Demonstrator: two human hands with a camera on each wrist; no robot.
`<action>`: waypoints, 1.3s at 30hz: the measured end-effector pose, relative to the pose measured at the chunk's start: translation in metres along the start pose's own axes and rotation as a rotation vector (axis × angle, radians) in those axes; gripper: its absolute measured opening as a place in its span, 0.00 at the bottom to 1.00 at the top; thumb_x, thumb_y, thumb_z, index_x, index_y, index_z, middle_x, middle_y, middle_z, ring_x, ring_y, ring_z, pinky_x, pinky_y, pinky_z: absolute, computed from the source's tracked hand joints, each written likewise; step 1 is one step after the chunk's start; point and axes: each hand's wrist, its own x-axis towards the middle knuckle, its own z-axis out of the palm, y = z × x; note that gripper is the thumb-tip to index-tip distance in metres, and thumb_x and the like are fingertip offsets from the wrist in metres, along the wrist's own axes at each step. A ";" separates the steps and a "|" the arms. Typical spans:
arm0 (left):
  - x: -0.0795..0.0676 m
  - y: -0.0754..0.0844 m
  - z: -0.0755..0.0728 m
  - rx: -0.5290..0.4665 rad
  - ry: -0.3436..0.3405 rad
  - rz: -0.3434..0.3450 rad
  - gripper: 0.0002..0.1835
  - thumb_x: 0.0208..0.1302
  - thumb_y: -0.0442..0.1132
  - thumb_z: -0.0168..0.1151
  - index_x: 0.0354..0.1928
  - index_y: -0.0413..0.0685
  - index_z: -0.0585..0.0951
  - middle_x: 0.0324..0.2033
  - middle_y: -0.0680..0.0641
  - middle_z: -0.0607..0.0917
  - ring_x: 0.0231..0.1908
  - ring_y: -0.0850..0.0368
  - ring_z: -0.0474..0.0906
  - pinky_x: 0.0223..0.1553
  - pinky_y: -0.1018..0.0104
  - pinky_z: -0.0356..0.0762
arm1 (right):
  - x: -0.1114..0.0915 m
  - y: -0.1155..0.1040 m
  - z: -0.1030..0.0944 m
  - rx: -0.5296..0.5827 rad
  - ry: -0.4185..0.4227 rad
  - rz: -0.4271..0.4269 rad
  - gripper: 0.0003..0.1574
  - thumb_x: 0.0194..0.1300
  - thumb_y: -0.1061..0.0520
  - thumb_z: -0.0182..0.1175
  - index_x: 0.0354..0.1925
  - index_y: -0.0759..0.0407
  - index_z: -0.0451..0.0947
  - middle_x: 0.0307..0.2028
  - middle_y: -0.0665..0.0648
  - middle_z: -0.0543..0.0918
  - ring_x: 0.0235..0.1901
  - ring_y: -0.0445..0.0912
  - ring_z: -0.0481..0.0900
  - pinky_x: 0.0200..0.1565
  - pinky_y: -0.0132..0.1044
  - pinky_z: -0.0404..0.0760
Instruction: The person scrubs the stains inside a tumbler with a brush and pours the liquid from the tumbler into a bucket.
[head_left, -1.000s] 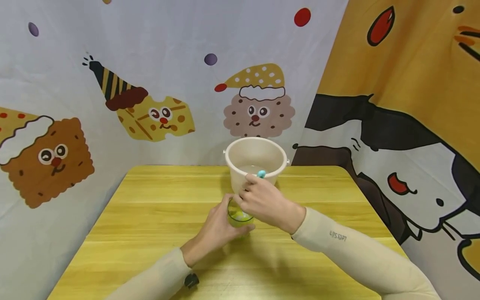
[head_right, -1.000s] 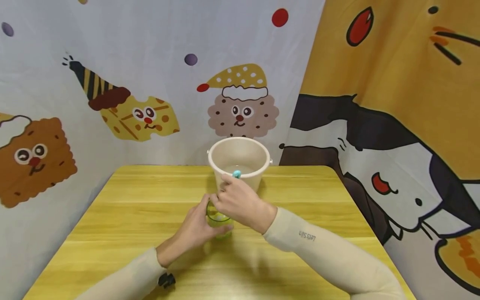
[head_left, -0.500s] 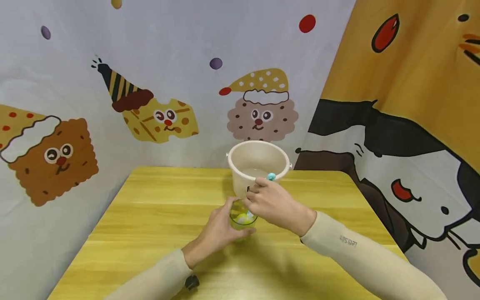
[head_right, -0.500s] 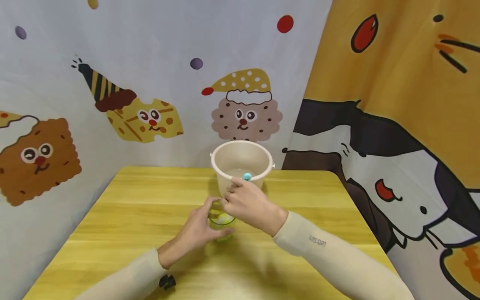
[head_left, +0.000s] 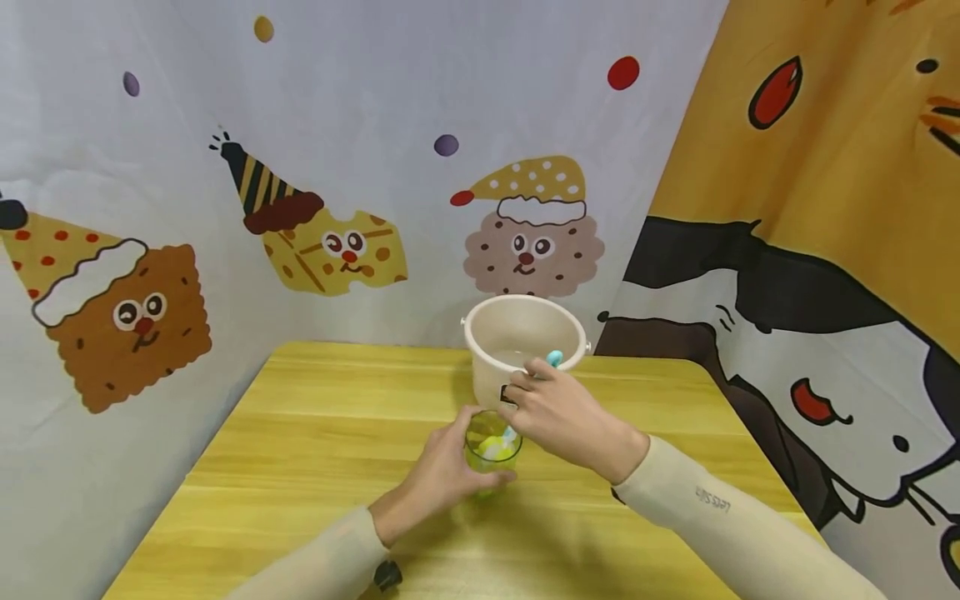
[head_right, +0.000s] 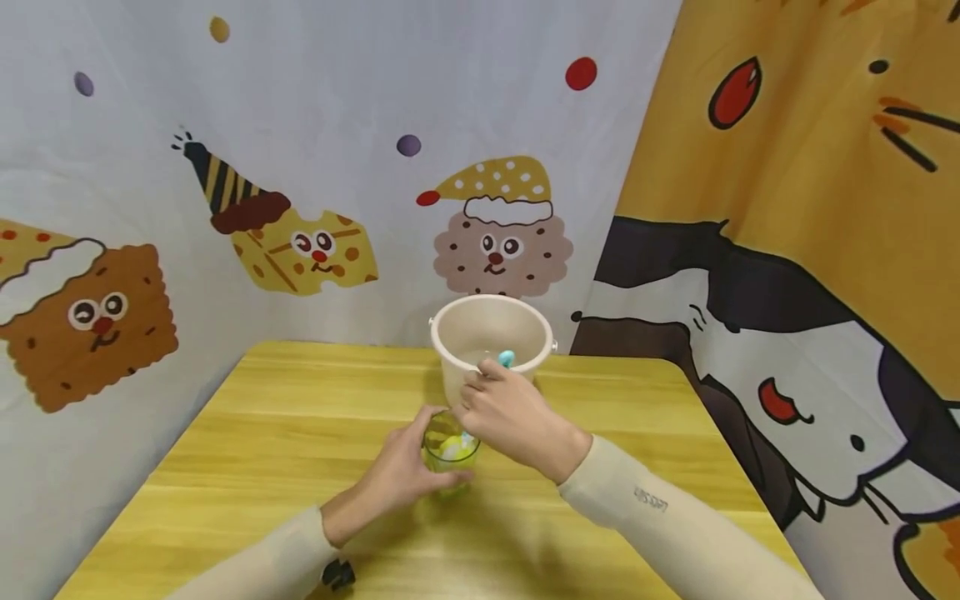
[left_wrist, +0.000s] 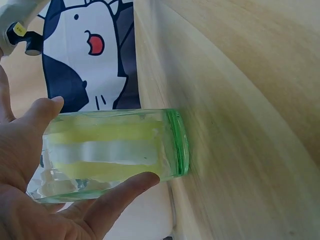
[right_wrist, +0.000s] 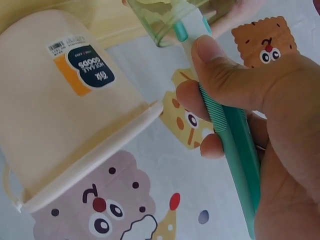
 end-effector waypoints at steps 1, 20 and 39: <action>-0.001 0.000 0.000 0.000 0.000 -0.001 0.48 0.61 0.54 0.93 0.78 0.56 0.74 0.63 0.48 0.93 0.60 0.53 0.93 0.60 0.58 0.93 | -0.001 0.000 -0.001 0.001 -0.002 0.002 0.14 0.60 0.51 0.86 0.40 0.43 0.90 0.39 0.45 0.95 0.45 0.46 0.88 0.62 0.44 0.78; -0.001 -0.003 -0.002 -0.003 -0.025 -0.007 0.50 0.60 0.54 0.94 0.79 0.58 0.73 0.67 0.49 0.91 0.63 0.51 0.91 0.62 0.55 0.93 | -0.004 0.026 -0.021 0.055 0.021 0.005 0.24 0.62 0.32 0.86 0.42 0.43 0.88 0.40 0.48 0.94 0.49 0.49 0.87 0.59 0.47 0.80; -0.003 -0.006 -0.004 0.015 -0.031 -0.009 0.50 0.60 0.54 0.93 0.79 0.56 0.74 0.67 0.49 0.92 0.63 0.52 0.91 0.61 0.56 0.93 | 0.014 0.035 -0.018 0.038 -0.004 -0.083 0.23 0.60 0.27 0.81 0.36 0.38 0.88 0.32 0.44 0.86 0.42 0.46 0.76 0.60 0.45 0.76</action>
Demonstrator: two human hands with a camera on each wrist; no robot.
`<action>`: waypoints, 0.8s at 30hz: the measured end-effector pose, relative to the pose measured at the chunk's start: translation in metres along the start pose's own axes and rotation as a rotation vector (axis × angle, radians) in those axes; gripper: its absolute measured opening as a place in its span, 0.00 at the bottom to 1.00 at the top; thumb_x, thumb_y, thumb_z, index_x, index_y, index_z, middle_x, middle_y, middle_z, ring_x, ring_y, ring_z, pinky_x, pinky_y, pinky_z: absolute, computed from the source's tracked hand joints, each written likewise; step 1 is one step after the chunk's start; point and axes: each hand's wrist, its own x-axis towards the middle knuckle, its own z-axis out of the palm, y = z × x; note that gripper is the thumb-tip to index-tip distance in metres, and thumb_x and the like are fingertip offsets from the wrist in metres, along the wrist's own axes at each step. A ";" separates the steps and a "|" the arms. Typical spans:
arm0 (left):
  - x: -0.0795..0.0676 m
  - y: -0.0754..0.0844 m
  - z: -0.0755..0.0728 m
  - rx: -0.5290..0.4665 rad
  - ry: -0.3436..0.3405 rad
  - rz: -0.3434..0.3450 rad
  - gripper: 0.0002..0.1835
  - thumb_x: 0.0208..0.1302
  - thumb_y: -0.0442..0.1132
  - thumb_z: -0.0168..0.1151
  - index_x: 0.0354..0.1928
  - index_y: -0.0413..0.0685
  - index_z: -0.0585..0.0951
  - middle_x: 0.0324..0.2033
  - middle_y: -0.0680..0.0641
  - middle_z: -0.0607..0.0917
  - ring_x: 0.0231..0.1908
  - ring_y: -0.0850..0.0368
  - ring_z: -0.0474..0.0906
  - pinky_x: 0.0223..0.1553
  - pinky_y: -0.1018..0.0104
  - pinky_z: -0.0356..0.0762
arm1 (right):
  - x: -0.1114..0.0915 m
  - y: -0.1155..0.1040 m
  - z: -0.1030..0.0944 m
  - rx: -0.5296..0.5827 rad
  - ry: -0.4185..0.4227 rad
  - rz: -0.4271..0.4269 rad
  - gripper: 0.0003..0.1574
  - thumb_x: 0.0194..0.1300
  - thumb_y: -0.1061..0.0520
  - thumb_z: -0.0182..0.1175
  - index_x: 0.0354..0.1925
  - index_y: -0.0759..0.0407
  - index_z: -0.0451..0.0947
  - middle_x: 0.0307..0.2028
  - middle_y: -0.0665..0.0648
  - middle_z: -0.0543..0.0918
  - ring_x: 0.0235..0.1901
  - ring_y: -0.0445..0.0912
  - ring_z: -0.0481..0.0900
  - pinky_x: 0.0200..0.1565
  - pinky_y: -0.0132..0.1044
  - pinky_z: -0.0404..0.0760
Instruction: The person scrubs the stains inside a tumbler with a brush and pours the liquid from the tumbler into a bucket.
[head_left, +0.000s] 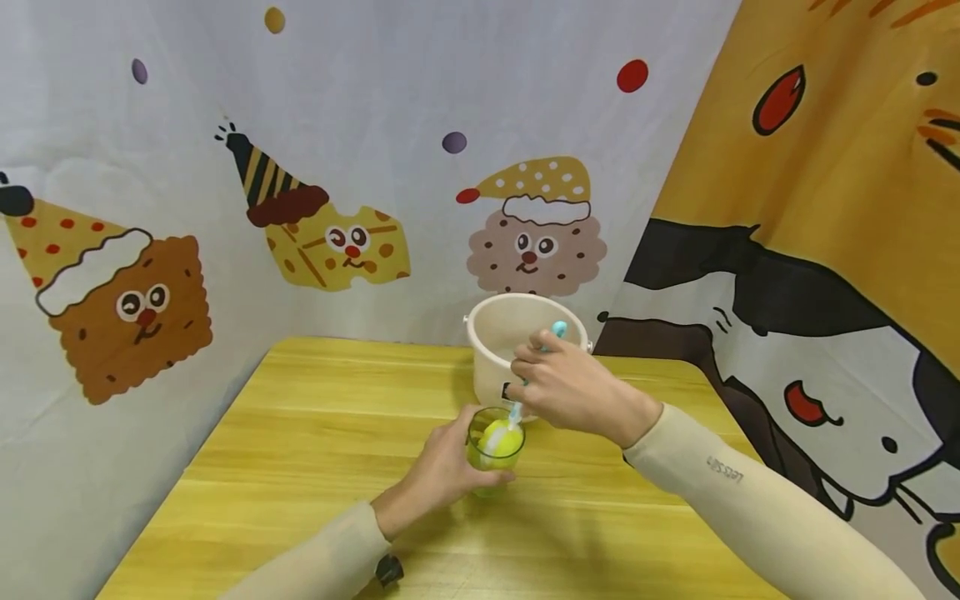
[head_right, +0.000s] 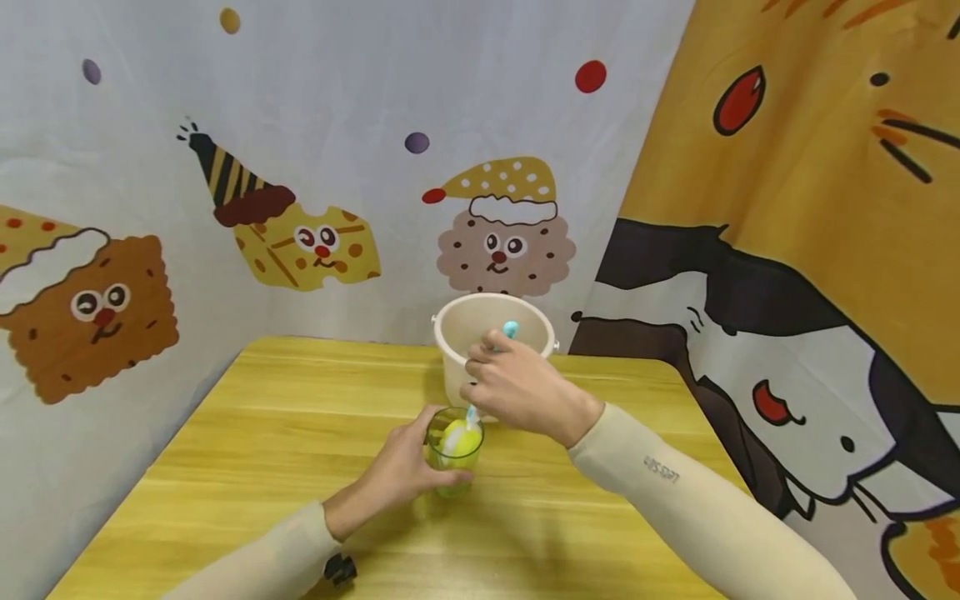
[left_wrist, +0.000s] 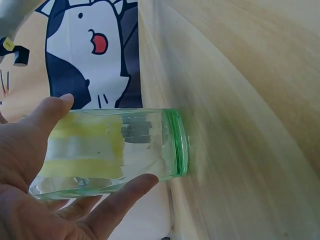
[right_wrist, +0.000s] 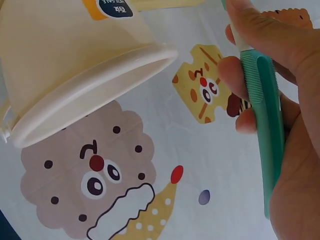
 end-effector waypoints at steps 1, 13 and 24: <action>0.000 0.000 0.000 0.001 -0.001 0.003 0.50 0.60 0.54 0.93 0.79 0.56 0.74 0.67 0.49 0.92 0.63 0.52 0.91 0.61 0.56 0.93 | 0.000 0.000 0.001 0.002 -0.008 -0.003 0.24 0.60 0.26 0.81 0.36 0.39 0.87 0.32 0.44 0.86 0.42 0.46 0.75 0.60 0.45 0.76; 0.002 0.003 0.002 -0.002 0.011 -0.026 0.51 0.59 0.52 0.94 0.80 0.55 0.75 0.67 0.47 0.92 0.64 0.49 0.91 0.65 0.48 0.92 | -0.004 0.002 0.009 0.099 -0.027 0.046 0.23 0.61 0.29 0.84 0.34 0.41 0.87 0.31 0.43 0.87 0.42 0.46 0.78 0.56 0.47 0.75; 0.001 0.002 0.003 0.016 0.022 -0.019 0.51 0.58 0.53 0.95 0.78 0.54 0.75 0.66 0.46 0.92 0.64 0.48 0.91 0.65 0.48 0.93 | -0.012 -0.002 0.014 0.214 0.020 0.101 0.21 0.59 0.33 0.87 0.36 0.42 0.90 0.31 0.42 0.87 0.41 0.45 0.76 0.57 0.47 0.74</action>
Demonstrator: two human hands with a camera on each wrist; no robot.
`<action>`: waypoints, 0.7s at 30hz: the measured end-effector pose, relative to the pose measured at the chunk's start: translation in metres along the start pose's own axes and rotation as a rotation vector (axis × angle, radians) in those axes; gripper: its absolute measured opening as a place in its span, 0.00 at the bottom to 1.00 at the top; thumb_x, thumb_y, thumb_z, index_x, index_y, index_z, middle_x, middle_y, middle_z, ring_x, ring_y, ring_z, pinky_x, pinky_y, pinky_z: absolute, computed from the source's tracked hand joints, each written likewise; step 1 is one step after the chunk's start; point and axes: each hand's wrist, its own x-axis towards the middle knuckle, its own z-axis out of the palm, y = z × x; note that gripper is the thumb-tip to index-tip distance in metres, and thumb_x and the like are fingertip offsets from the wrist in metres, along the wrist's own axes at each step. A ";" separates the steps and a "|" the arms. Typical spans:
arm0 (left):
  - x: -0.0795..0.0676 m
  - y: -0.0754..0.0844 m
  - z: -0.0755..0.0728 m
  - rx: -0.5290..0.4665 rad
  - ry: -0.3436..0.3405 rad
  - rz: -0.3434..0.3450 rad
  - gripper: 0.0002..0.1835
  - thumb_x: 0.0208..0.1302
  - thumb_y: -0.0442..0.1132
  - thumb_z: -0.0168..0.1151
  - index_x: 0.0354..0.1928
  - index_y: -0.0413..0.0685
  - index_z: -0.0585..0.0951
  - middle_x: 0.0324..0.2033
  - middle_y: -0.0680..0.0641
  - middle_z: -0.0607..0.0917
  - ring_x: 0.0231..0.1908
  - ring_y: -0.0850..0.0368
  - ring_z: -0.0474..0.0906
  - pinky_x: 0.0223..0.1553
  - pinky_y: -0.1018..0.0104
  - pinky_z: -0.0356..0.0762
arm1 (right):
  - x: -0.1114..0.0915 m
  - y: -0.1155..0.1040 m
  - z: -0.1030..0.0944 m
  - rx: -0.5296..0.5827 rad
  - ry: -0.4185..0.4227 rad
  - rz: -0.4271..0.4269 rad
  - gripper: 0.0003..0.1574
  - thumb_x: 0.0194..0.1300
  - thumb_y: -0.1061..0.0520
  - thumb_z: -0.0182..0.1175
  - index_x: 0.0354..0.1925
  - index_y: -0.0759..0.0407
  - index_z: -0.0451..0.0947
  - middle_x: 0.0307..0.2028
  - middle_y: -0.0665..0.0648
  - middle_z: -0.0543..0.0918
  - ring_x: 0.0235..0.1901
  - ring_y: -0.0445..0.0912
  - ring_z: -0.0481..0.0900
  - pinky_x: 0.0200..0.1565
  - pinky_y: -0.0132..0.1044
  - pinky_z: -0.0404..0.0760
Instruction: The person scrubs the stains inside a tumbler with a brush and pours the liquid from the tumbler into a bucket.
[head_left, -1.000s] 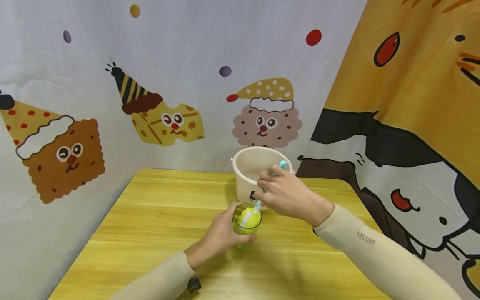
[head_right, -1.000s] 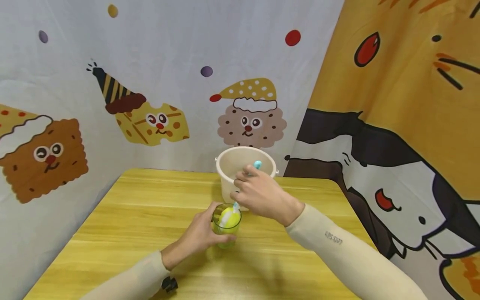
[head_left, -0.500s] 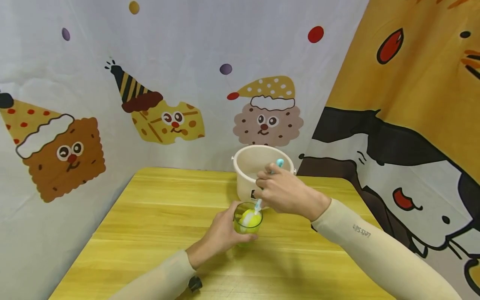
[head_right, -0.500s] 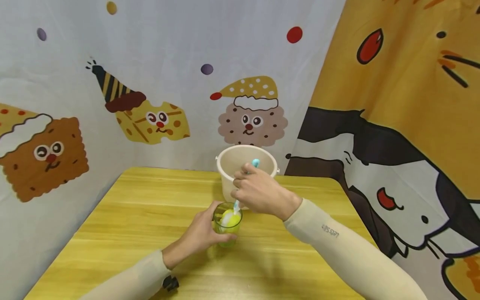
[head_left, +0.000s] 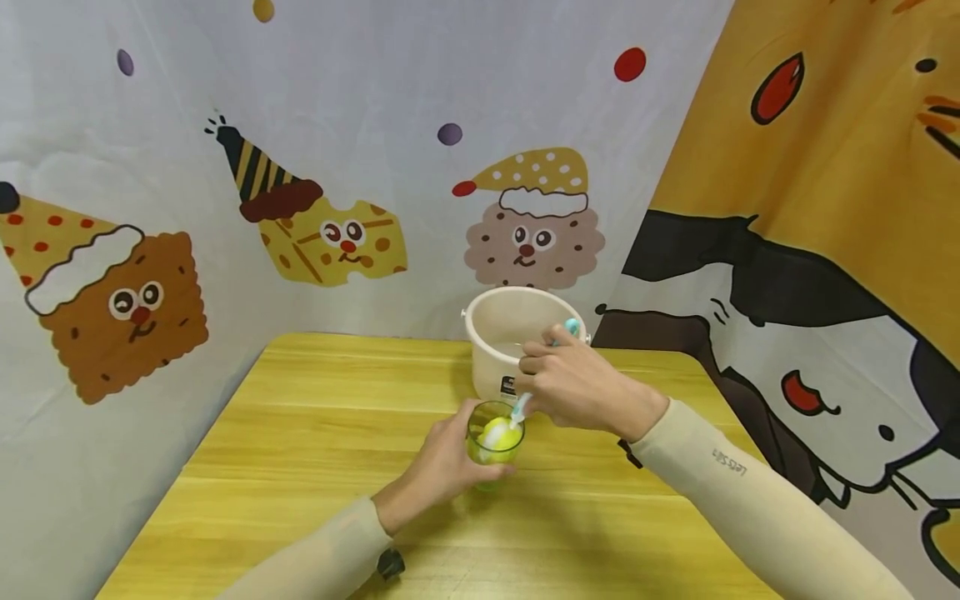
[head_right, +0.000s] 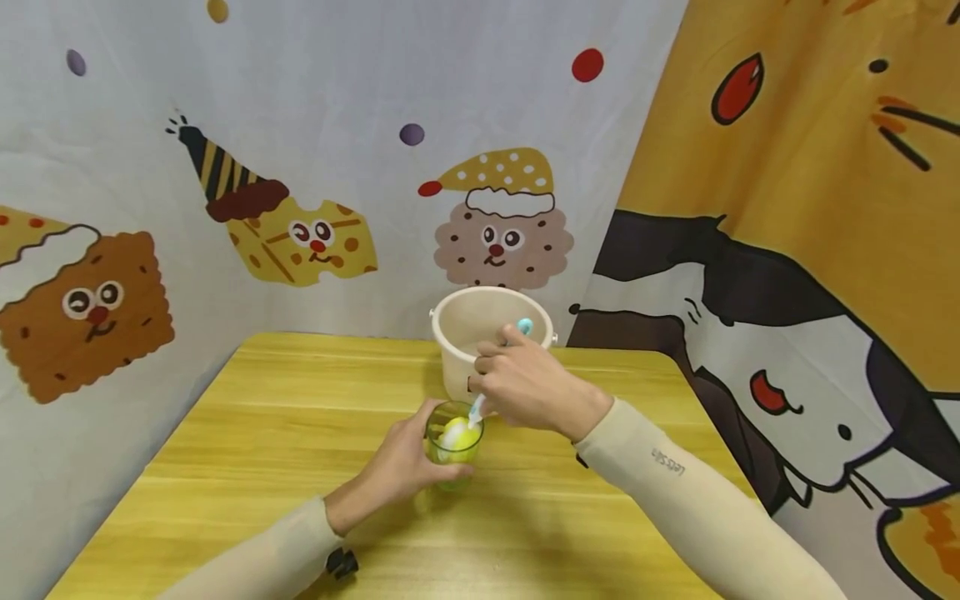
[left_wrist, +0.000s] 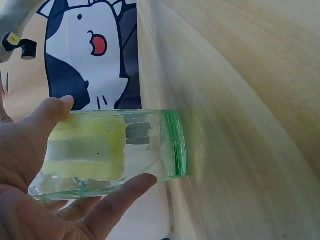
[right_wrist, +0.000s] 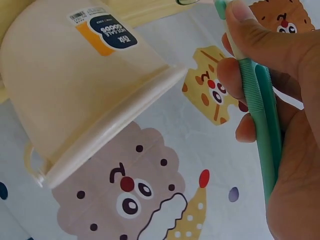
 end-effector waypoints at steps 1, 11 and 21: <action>0.000 0.000 0.000 0.002 0.000 0.001 0.50 0.58 0.53 0.95 0.78 0.54 0.75 0.66 0.46 0.92 0.64 0.48 0.91 0.64 0.49 0.93 | -0.001 0.000 0.000 0.003 0.002 0.003 0.21 0.59 0.34 0.87 0.36 0.42 0.90 0.31 0.42 0.87 0.41 0.45 0.76 0.57 0.48 0.74; 0.000 0.000 0.000 0.000 0.006 0.017 0.50 0.58 0.52 0.95 0.78 0.54 0.75 0.66 0.45 0.92 0.62 0.49 0.92 0.60 0.53 0.94 | -0.009 -0.006 0.003 0.097 0.018 0.068 0.16 0.62 0.38 0.87 0.41 0.41 0.95 0.31 0.40 0.87 0.41 0.44 0.77 0.58 0.48 0.72; 0.000 0.001 -0.001 0.005 0.000 0.019 0.50 0.58 0.54 0.95 0.77 0.53 0.75 0.64 0.45 0.92 0.58 0.51 0.92 0.56 0.57 0.93 | -0.010 -0.017 0.002 0.093 0.118 0.084 0.18 0.57 0.40 0.91 0.43 0.39 0.95 0.33 0.42 0.92 0.39 0.46 0.79 0.55 0.48 0.79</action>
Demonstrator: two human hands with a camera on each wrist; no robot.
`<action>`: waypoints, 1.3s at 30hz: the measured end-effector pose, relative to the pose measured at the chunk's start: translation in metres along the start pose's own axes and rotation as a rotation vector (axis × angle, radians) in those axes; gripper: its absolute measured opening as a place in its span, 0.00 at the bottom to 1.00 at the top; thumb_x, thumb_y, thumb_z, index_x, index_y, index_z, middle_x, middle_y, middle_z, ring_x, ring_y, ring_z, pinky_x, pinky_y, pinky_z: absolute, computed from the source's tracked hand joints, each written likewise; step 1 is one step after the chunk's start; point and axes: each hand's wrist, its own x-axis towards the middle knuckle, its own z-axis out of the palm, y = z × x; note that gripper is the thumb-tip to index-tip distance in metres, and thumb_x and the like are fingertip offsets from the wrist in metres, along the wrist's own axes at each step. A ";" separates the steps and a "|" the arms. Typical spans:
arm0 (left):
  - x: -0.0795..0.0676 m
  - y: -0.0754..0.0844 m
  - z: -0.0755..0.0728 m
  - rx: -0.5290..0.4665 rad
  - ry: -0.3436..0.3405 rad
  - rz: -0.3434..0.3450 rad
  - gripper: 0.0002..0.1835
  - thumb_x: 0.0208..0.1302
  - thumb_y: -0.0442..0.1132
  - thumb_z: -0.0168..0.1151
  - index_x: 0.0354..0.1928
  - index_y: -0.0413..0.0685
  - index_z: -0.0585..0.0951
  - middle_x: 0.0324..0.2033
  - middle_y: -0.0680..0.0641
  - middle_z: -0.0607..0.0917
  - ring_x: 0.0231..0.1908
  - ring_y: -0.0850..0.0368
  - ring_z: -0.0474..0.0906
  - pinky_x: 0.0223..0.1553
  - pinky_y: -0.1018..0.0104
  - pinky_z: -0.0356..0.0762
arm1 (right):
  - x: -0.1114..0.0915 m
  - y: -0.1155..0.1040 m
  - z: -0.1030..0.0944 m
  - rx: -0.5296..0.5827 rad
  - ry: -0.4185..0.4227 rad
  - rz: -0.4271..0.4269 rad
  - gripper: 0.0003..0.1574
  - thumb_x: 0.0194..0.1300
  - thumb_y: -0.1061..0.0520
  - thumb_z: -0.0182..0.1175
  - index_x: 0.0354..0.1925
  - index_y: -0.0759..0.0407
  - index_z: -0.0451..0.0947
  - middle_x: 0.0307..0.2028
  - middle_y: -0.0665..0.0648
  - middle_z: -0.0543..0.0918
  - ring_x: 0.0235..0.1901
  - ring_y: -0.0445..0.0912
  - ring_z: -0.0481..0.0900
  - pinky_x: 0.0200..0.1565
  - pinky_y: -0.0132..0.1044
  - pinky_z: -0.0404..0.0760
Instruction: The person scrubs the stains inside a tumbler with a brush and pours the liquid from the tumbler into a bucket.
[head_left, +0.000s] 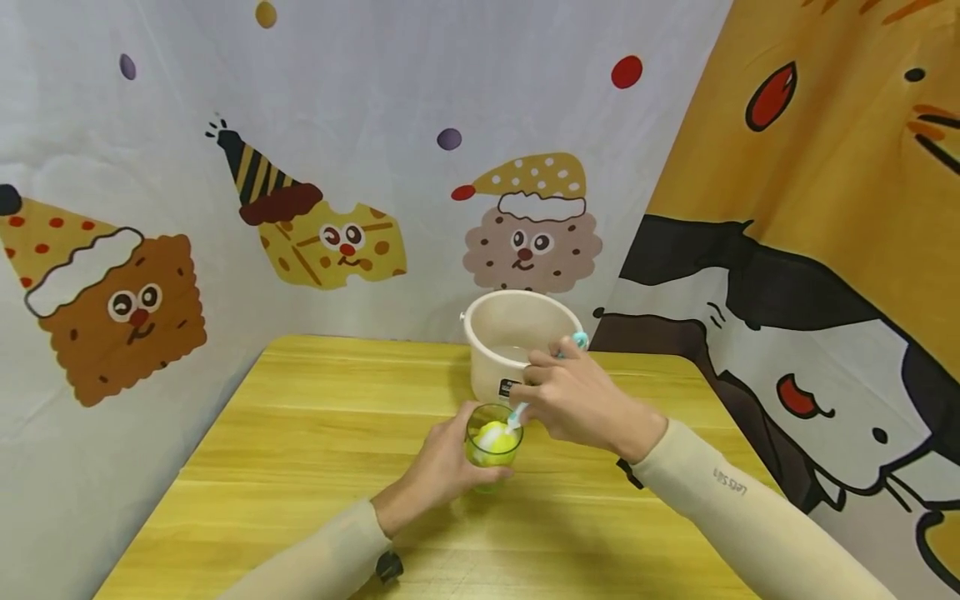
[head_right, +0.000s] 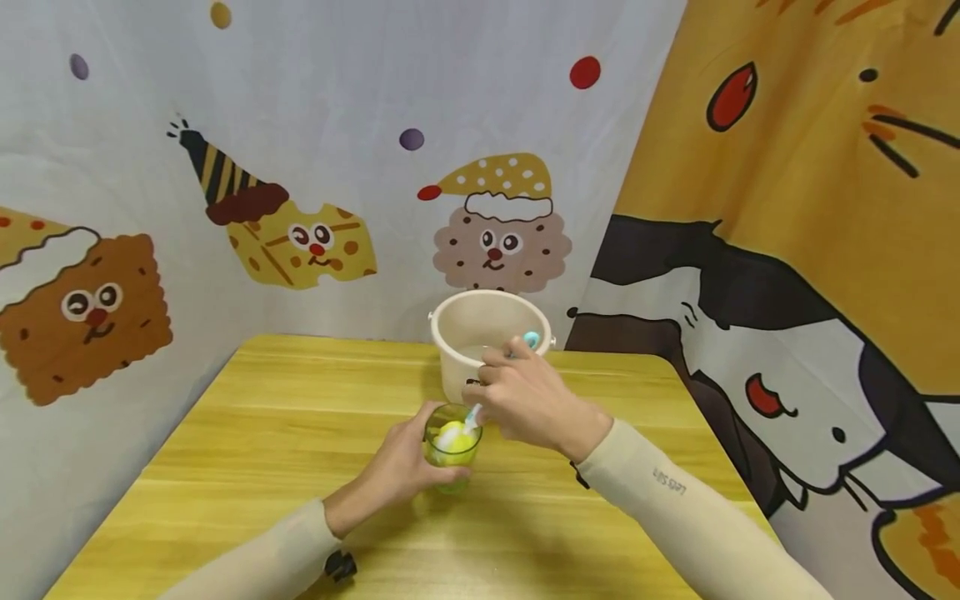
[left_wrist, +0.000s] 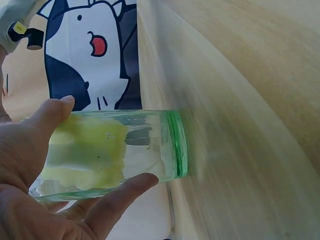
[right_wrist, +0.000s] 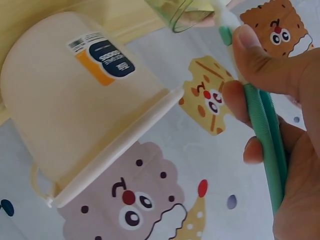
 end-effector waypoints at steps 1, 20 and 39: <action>0.000 0.000 0.000 0.001 0.001 0.003 0.50 0.58 0.54 0.95 0.77 0.52 0.75 0.64 0.45 0.92 0.58 0.51 0.92 0.55 0.58 0.94 | 0.001 -0.002 0.000 -0.019 0.003 -0.004 0.19 0.56 0.40 0.91 0.42 0.39 0.94 0.33 0.43 0.92 0.40 0.46 0.80 0.55 0.48 0.79; 0.000 0.000 -0.001 -0.019 -0.008 0.039 0.46 0.58 0.49 0.96 0.74 0.53 0.77 0.61 0.47 0.93 0.58 0.53 0.93 0.55 0.59 0.94 | 0.016 -0.019 -0.010 -0.330 0.014 -0.138 0.17 0.52 0.54 0.85 0.37 0.41 0.88 0.36 0.48 0.93 0.47 0.48 0.84 0.61 0.44 0.78; 0.001 -0.002 -0.002 0.035 0.016 0.058 0.48 0.58 0.51 0.95 0.74 0.52 0.76 0.58 0.49 0.94 0.54 0.54 0.93 0.53 0.61 0.93 | 0.028 -0.021 -0.011 -0.477 -0.009 -0.207 0.13 0.61 0.42 0.86 0.38 0.39 0.91 0.37 0.49 0.94 0.48 0.48 0.82 0.62 0.40 0.74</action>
